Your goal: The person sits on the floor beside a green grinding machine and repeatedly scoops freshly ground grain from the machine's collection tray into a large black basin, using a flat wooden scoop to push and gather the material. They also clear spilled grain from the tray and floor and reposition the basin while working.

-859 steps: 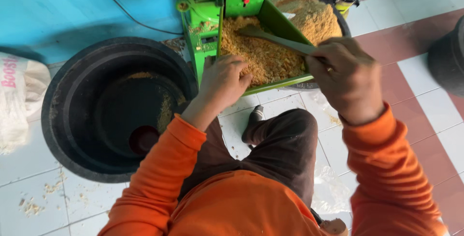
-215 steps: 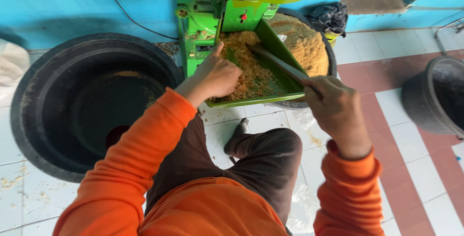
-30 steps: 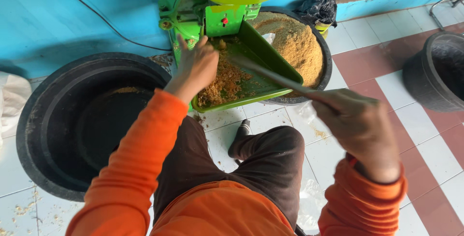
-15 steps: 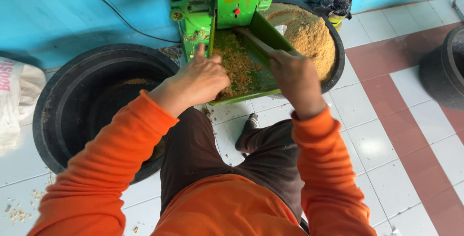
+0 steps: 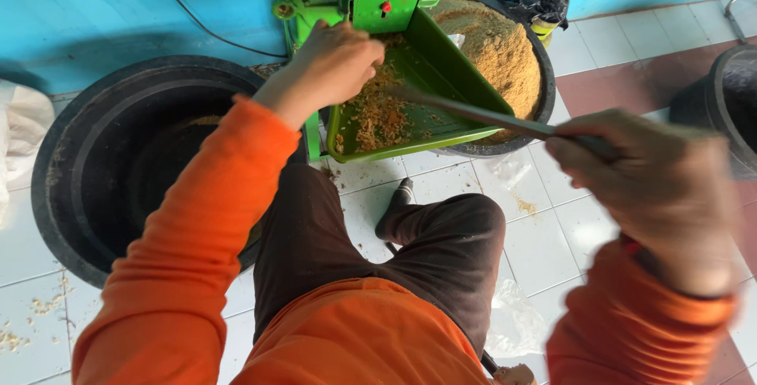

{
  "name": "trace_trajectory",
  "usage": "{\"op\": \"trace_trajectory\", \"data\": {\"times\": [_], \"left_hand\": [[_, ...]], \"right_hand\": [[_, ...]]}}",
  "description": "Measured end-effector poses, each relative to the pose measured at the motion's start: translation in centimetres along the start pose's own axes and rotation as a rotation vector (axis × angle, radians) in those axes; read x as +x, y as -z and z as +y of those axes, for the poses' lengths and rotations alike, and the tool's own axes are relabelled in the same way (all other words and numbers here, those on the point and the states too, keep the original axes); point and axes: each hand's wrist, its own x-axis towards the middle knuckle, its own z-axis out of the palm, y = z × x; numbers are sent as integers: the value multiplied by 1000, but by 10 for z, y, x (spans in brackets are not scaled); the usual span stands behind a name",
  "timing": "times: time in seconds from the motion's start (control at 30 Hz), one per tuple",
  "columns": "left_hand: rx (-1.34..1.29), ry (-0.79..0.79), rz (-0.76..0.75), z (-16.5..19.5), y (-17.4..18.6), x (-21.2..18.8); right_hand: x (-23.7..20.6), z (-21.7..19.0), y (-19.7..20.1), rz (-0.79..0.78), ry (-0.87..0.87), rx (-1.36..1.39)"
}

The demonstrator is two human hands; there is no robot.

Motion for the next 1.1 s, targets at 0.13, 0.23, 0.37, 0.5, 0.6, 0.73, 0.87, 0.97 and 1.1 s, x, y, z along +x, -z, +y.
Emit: {"op": "trace_trajectory", "data": {"times": [0.13, 0.23, 0.37, 0.5, 0.6, 0.73, 0.87, 0.97, 1.1], "left_hand": [[-109, -29, -8, 22, 38, -43], [-137, -81, 91, 33, 56, -59], [-241, 0, 147, 36, 55, -61], [-378, 103, 335, 35, 33, -55], [-411, 87, 438, 38, 13, -50], [-331, 90, 403, 49, -4, -54], [-111, 39, 49, 57, -15, -57], [-7, -45, -69, 56, -22, -52], [248, -87, -235, 47, -18, -40]], "right_hand": [[19, -16, 28, -91, 40, 242], [24, -13, 35, -111, 152, 277], [18, -15, 10, -17, 155, 148], [34, -36, -54, 28, 355, 110], [51, -39, -88, 107, 416, 143], [35, -24, -90, 253, 322, 210], [18, -12, -107, 210, 186, 264], [40, -7, -148, 275, 251, 242], [49, 16, -159, 395, 249, 147]]}}
